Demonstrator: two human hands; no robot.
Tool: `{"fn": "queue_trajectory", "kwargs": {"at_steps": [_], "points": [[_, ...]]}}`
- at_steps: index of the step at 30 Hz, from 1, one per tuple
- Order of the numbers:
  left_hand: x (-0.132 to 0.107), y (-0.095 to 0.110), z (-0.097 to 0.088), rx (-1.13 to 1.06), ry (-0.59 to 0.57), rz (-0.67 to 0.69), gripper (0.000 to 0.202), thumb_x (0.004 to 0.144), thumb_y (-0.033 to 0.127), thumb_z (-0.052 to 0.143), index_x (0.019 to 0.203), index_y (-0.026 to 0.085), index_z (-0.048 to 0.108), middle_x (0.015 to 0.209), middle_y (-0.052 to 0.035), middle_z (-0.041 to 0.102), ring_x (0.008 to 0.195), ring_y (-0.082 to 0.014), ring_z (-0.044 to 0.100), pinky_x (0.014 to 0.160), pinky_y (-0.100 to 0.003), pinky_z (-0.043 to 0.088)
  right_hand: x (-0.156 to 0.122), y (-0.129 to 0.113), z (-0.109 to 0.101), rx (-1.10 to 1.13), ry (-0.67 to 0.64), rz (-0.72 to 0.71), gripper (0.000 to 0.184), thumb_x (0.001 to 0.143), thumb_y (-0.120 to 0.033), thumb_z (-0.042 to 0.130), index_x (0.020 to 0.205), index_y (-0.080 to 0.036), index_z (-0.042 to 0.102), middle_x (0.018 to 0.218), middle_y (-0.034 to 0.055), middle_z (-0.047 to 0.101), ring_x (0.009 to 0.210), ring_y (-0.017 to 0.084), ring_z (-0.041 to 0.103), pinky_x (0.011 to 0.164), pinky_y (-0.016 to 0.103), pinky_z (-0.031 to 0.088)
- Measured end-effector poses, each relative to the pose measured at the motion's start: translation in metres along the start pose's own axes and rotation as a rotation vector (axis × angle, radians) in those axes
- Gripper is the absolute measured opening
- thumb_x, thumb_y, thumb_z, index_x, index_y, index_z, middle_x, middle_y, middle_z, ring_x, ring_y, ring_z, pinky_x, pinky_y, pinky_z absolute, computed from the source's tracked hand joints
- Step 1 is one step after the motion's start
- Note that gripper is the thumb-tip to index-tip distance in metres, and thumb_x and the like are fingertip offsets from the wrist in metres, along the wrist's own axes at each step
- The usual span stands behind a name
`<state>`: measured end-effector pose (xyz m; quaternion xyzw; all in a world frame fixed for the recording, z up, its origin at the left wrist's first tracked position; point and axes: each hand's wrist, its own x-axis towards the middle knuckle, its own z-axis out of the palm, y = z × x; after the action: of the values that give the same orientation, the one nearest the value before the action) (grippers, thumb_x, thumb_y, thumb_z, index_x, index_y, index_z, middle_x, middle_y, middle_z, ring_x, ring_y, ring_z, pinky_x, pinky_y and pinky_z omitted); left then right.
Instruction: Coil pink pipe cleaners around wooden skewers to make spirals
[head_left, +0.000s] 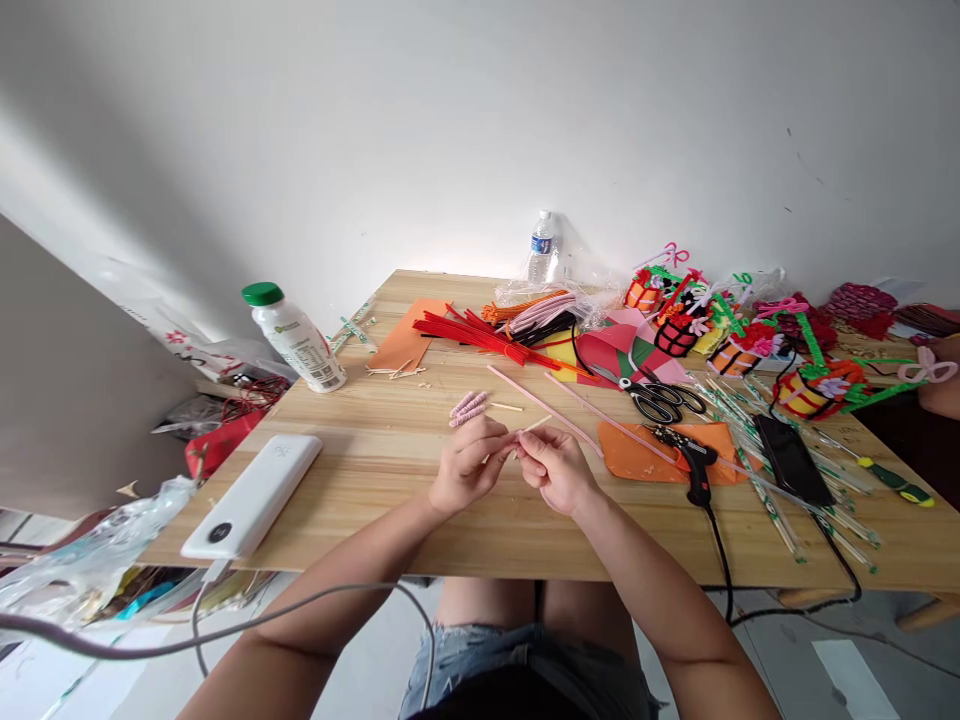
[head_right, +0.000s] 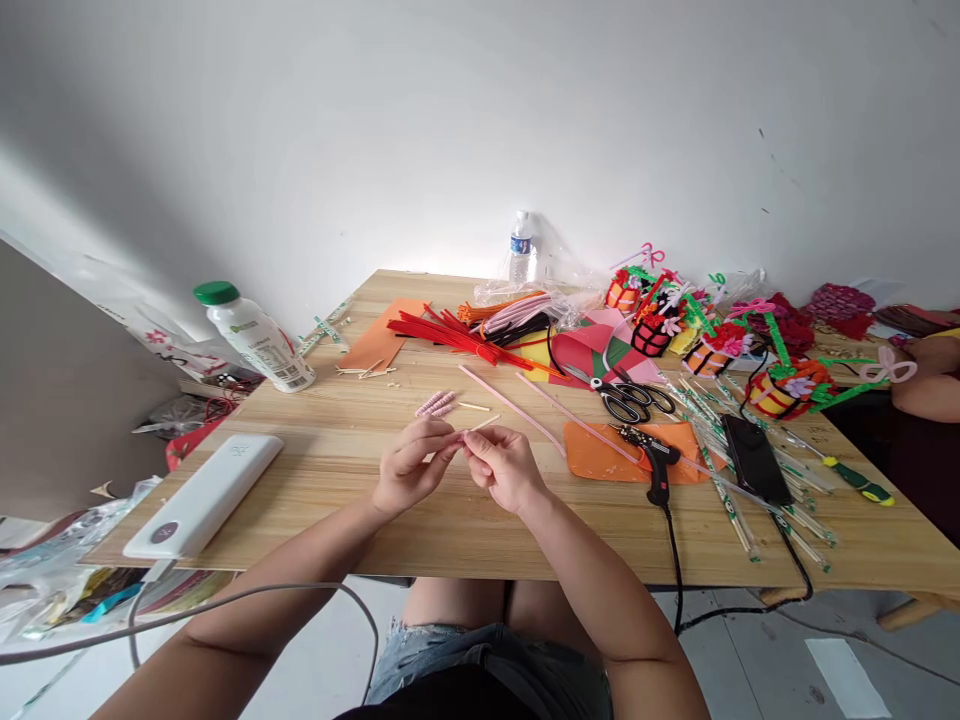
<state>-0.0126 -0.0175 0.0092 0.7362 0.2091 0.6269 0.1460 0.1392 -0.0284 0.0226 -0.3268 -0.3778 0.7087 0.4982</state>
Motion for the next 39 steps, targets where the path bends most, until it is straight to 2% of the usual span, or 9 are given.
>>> {"fn": "queue_trajectory", "kwargs": {"at_steps": [5,8,11,16,22,25,28,34,39], "points": [[0.004,0.008,0.003,-0.386,-0.037,-0.570,0.021,0.076,0.036,0.072,0.085,0.016,0.069,0.077,-0.0054,0.065,0.068,-0.0153,0.059,0.066,-0.029,0.047,-0.006,-0.012,-0.005,-0.312,-0.003,-0.261,0.023,0.077,-0.039,0.071,0.074,-0.016,0.070,0.050,-0.0046,0.048,0.038,0.004,0.032,0.036,0.019,0.023],[0.006,0.009,0.004,-0.871,-0.220,-1.024,0.048,0.077,0.059,0.061,0.076,0.012,0.068,0.064,-0.0068,0.061,0.051,-0.0131,0.051,0.048,-0.026,0.038,-0.010,-0.021,-0.005,-0.552,-0.008,-0.464,0.021,0.082,-0.036,0.067,0.075,-0.017,0.071,0.060,0.0004,0.060,0.047,0.009,0.048,0.044,0.022,0.038],[0.007,0.007,0.003,-1.169,-0.380,-1.294,0.047,0.076,0.057,0.061,0.066,0.011,0.064,0.050,-0.0030,0.052,0.040,-0.0107,0.043,0.040,-0.022,0.027,-0.009,-0.025,-0.005,-0.689,-0.083,-0.617,0.019,0.083,-0.032,0.066,0.073,-0.017,0.071,0.070,0.0047,0.069,0.065,0.015,0.061,0.061,0.027,0.048],[0.008,0.008,-0.001,-1.061,-0.269,-1.244,0.030,0.070,0.040,0.073,0.068,0.011,0.066,0.050,-0.0010,0.050,0.043,-0.0092,0.041,0.042,-0.021,0.026,-0.004,-0.017,-0.008,-0.651,-0.081,-0.504,0.021,0.081,-0.036,0.067,0.073,-0.016,0.071,0.071,0.0045,0.069,0.062,0.014,0.060,0.056,0.026,0.046],[0.012,0.009,-0.007,-0.395,-0.152,-0.803,0.013,0.073,0.027,0.074,0.066,0.017,0.071,0.067,-0.0051,0.058,0.067,-0.0149,0.049,0.068,-0.026,0.039,-0.002,-0.007,-0.007,-0.510,0.014,-0.325,0.027,0.077,-0.041,0.070,0.076,-0.014,0.072,0.060,0.0000,0.060,0.041,0.006,0.038,0.038,0.022,0.029],[0.009,0.009,-0.006,-0.291,-0.073,-0.730,0.002,0.072,0.022,0.074,0.072,0.020,0.073,0.073,-0.0059,0.059,0.074,-0.0174,0.050,0.071,-0.027,0.040,-0.002,-0.005,-0.005,-0.465,0.058,-0.302,0.029,0.075,-0.043,0.070,0.075,-0.014,0.071,0.050,-0.0040,0.049,0.039,0.005,0.034,0.037,0.021,0.025],[0.007,0.011,-0.004,-0.412,-0.143,-0.823,0.014,0.072,0.029,0.074,0.065,0.018,0.071,0.065,-0.0053,0.056,0.064,-0.0155,0.049,0.062,-0.025,0.039,-0.004,-0.007,-0.006,-0.458,0.020,-0.286,0.029,0.077,-0.043,0.069,0.075,-0.014,0.070,0.049,-0.0046,0.047,0.040,0.005,0.032,0.037,0.021,0.024],[0.009,0.009,-0.002,-1.101,-0.372,-1.251,0.040,0.076,0.049,0.063,0.065,0.011,0.066,0.048,-0.0027,0.050,0.041,-0.0106,0.042,0.040,-0.021,0.026,-0.007,-0.014,-0.005,-0.442,-0.142,-0.261,0.030,0.080,-0.043,0.067,0.076,-0.013,0.070,0.059,0.0007,0.060,0.043,0.006,0.039,0.039,0.020,0.026],[0.009,0.006,-0.002,-1.145,-0.285,-1.237,0.028,0.073,0.035,0.071,0.064,0.009,0.066,0.045,0.0000,0.048,0.039,-0.0085,0.042,0.038,-0.019,0.026,-0.007,-0.013,-0.004,-0.457,-0.085,-0.220,0.031,0.076,-0.044,0.069,0.070,-0.014,0.067,0.063,0.0011,0.064,0.041,0.005,0.037,0.038,0.020,0.026]]}}
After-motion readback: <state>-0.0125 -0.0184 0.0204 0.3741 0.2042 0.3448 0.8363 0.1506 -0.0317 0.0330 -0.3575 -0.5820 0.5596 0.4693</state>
